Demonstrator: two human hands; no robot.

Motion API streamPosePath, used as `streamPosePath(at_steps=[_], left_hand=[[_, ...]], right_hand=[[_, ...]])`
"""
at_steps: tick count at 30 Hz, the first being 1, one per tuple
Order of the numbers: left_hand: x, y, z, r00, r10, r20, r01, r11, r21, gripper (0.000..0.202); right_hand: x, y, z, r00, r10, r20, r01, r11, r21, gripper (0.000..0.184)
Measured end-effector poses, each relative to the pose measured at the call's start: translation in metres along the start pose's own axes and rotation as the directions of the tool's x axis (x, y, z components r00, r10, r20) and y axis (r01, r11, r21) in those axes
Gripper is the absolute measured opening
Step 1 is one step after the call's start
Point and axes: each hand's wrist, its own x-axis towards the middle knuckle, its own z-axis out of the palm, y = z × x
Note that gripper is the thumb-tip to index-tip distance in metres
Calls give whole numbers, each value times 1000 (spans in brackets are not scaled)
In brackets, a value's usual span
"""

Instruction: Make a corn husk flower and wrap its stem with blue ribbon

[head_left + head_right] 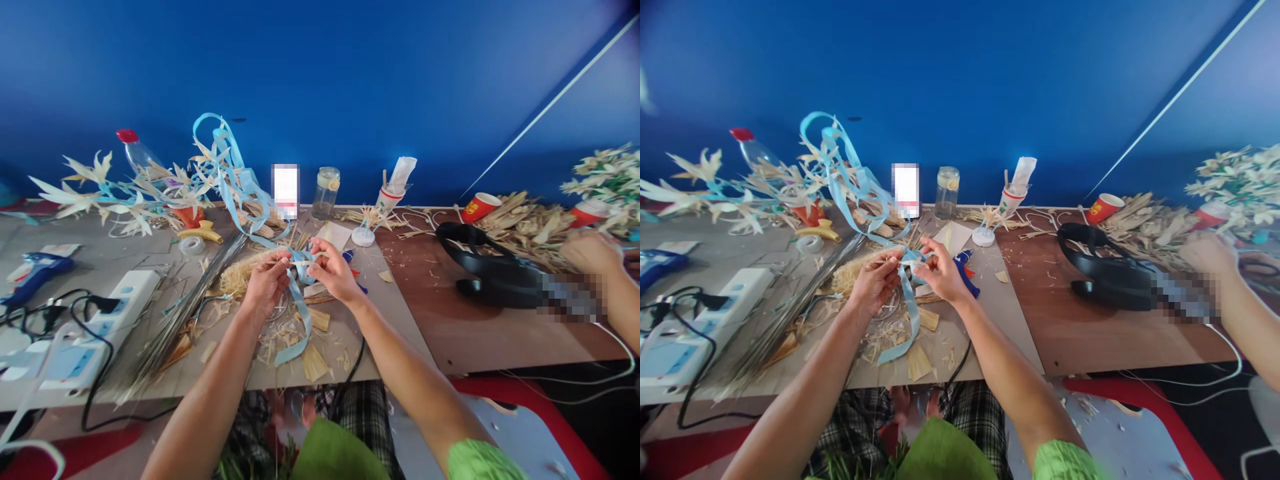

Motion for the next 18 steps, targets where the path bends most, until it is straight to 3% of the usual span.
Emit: streamPosePath(at_steps=[4,7,13,18], left_hand=[[0,-1,0,1000,-11,29,11,1000,16,33],[0,-2,1,999,-29,33,28,999,22,33],[-1,-3,1,992,-97,77,100,995,-32,36],[-3,-4,6,979,-170,110,173,985,-15,34]], right_hand=[[-6,5,12,998,-63,-19,58,976,-211,24],[-6,8,12,994,-76,-73,54,961,-272,20],[-1,10,11,971,76,-225,-99,991,-90,25],[0,14,13,972,124,-201,-131,991,-25,24]])
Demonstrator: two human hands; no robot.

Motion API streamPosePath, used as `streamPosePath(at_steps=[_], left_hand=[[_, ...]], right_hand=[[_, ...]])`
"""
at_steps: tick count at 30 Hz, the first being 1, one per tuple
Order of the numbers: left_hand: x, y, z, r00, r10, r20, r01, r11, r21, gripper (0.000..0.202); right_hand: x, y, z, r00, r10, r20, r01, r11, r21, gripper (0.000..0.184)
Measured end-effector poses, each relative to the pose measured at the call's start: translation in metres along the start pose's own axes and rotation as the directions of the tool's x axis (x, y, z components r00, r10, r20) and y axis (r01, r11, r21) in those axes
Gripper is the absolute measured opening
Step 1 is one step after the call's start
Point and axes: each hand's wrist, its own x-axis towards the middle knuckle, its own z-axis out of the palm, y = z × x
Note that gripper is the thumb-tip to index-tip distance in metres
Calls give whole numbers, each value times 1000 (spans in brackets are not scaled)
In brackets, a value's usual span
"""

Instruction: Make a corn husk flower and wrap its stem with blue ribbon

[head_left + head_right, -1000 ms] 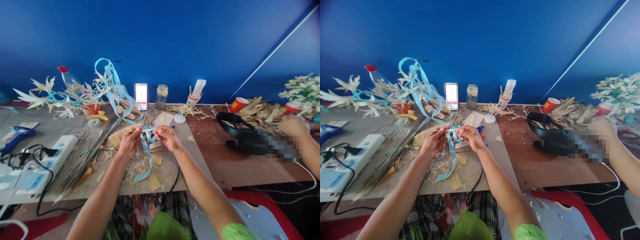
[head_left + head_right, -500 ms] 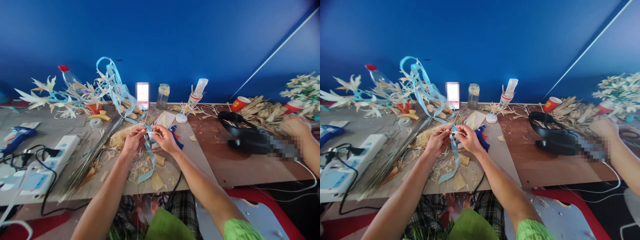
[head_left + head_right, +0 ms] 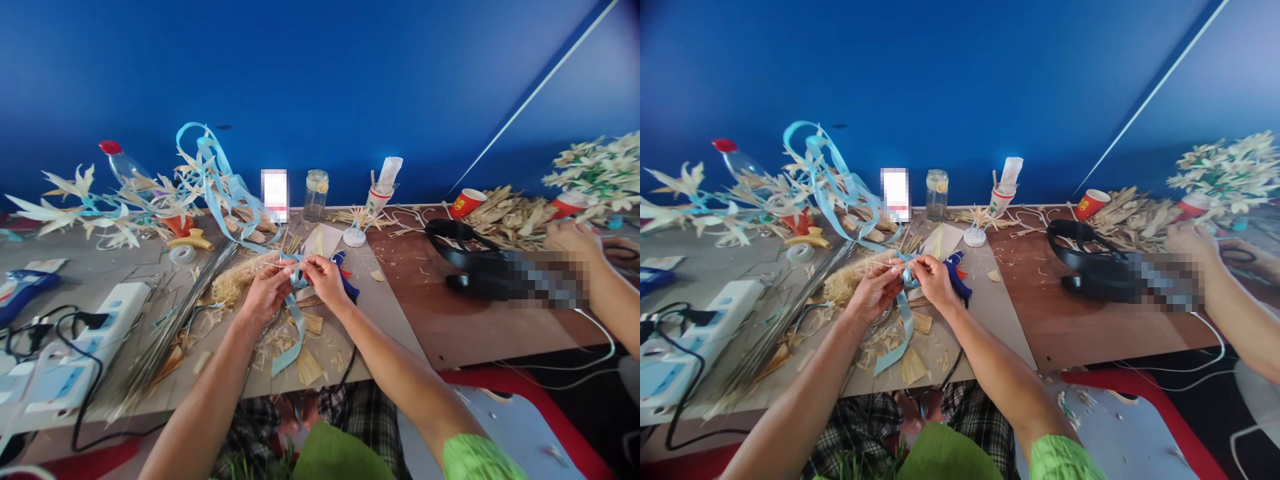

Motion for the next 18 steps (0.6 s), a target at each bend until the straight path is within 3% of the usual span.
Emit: streamPosePath(at_steps=[8,12,15,18], left_hand=[[1,-1,-1,999,55,-4,-54,997,53,29],[1,1,-1,995,97,31,-99,993,70,30],[0,1,-1,994,111,-9,-109,989,99,33],[1,0,-2,993,120,-22,-115,982,147,34]], right_hand=[[-2,-2,-1,998,-18,54,19,1000,-17,23],[1,-6,-5,1000,26,-13,-26,999,46,23],[5,-6,-9,996,52,-72,-46,996,75,26],[4,-10,-11,995,-48,-92,48,999,-5,29]])
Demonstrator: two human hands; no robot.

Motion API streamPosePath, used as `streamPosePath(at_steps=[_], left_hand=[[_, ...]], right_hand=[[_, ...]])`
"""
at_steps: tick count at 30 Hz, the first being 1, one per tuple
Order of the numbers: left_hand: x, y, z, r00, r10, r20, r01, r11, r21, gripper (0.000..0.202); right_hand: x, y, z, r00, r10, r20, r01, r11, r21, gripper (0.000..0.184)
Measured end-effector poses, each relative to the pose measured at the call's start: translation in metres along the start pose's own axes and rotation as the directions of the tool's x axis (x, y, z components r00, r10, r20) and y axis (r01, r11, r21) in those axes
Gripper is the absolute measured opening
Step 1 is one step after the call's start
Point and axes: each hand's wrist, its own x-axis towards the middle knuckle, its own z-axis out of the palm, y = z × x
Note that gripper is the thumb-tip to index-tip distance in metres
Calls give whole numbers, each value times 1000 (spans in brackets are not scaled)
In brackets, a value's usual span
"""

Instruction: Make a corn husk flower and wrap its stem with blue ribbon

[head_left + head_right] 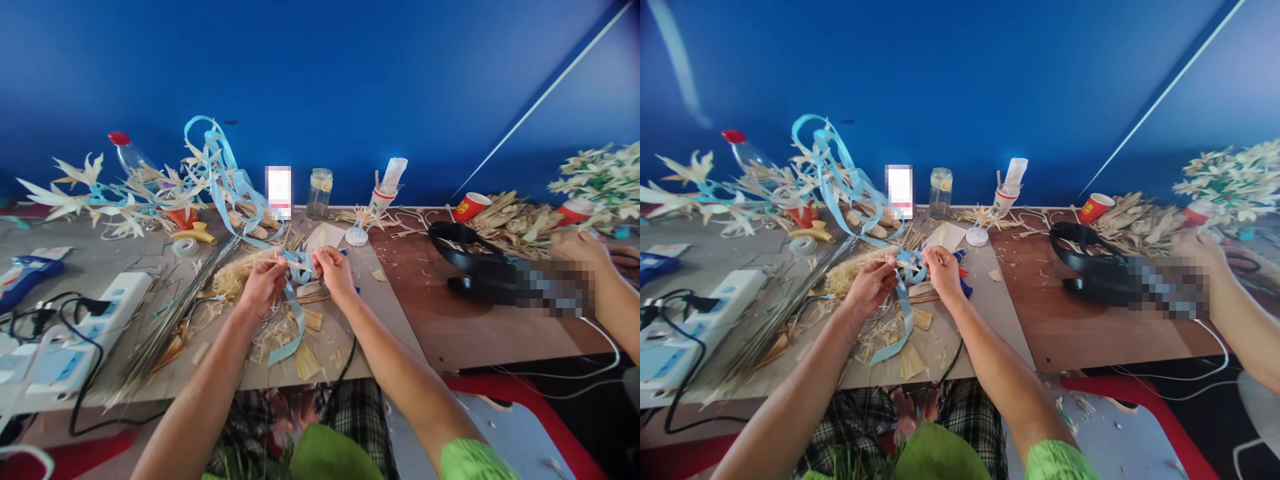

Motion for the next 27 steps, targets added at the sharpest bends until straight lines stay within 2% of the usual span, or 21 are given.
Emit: streamPosePath(at_steps=[3,5,7,14,19,27], left_hand=[[2,-3,-2,998,10,56,-12,999,44,33],[3,-5,-4,996,13,93,-19,997,72,30],[4,-7,-4,994,10,112,-20,996,88,28],[3,-8,-3,993,-33,118,23,996,86,30],[3,-10,-1,997,-26,75,19,995,95,30],[0,-7,3,995,-45,88,34,992,125,29]], right_hand=[[-4,-7,1,984,-145,103,157,980,-124,22],[-8,-10,3,968,-172,182,203,964,-171,18],[-9,-9,5,965,-168,203,209,957,-199,18],[-9,6,11,987,-45,153,63,992,-112,21],[-12,6,15,995,-52,88,63,991,-119,21],[-8,10,13,993,31,118,-23,997,-69,21]])
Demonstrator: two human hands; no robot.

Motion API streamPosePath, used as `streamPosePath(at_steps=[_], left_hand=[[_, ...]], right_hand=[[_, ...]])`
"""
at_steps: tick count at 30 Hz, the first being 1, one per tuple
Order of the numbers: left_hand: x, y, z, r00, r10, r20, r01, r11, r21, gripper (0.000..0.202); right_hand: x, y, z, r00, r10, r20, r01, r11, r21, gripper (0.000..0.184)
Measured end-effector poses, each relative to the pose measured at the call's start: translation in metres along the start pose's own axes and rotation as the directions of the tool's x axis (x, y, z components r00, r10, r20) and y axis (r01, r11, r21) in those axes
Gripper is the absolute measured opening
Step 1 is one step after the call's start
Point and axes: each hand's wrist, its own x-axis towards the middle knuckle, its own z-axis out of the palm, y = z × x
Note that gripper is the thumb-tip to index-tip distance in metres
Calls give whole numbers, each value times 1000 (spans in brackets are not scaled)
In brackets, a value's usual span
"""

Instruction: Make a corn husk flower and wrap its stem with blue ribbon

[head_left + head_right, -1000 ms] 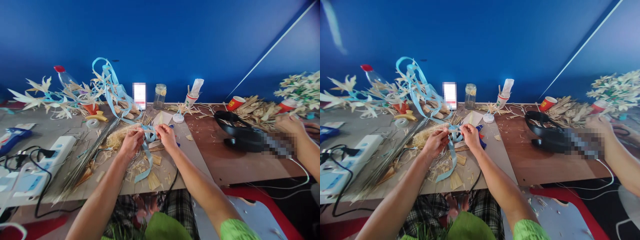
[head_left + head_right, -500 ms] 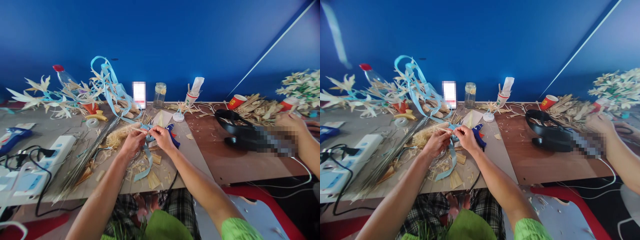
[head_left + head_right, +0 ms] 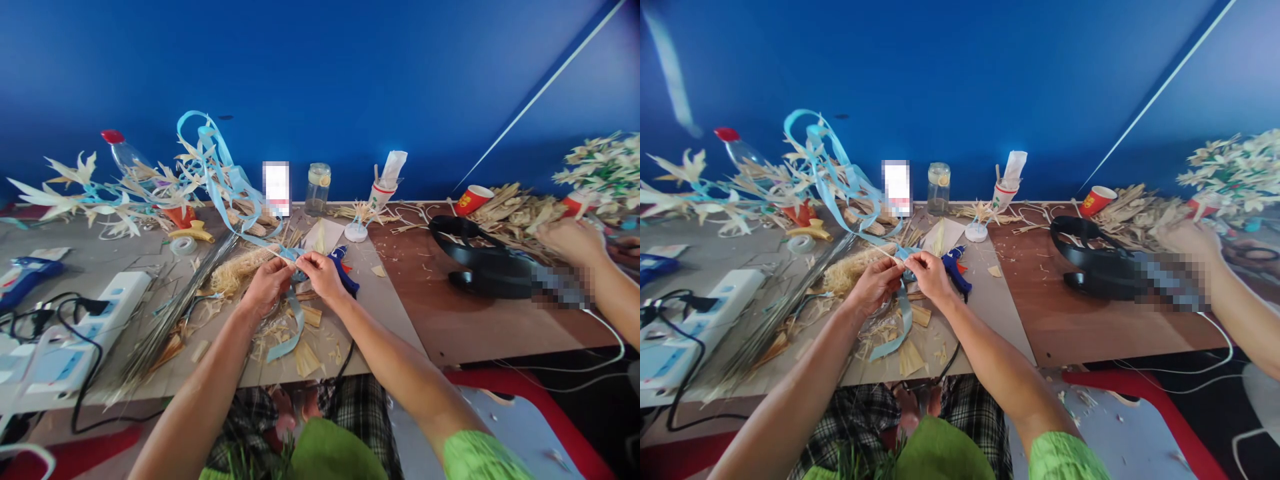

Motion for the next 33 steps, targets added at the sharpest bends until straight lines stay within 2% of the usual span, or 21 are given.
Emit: streamPosePath(at_steps=[4,8,11,14,17,20,22,25,28,30,31,33], left_hand=[[0,-1,-1,1000,13,15,-13,998,61,27],[-1,-2,-1,1000,19,18,-20,998,64,25],[-3,0,0,996,-15,89,11,999,45,26],[-6,3,1,983,-43,177,42,999,9,26],[-8,6,1,984,-39,174,47,998,-42,24],[-8,8,-1,985,-31,167,49,993,-106,22],[-8,8,-3,985,-6,174,33,988,-152,21],[-6,8,-6,982,31,185,9,978,-210,19],[-5,9,-8,979,62,196,-8,965,-263,18],[-5,9,-10,978,76,193,-18,958,-287,18],[-5,10,-10,979,78,190,-20,956,-293,18],[-5,10,-10,981,74,182,-18,955,-295,19]], right_hand=[[0,2,2,999,33,40,-34,999,17,21],[-3,1,4,999,14,36,-15,1000,8,24],[-3,1,4,1000,8,10,-8,1000,21,24],[4,2,-2,993,80,-90,-71,992,102,25],[15,1,-15,962,176,-209,-109,949,297,27],[25,-6,-32,925,196,-325,-21,882,472,29],[29,-11,-42,904,169,-393,62,857,512,32],[32,-15,-52,852,108,-512,174,865,471,33],[36,-12,-60,775,61,-628,237,894,379,30],[38,-8,-64,742,37,-669,219,930,294,29],[39,-6,-66,740,7,-673,189,957,218,30],[38,-3,-67,749,-122,-651,120,992,-48,34]])
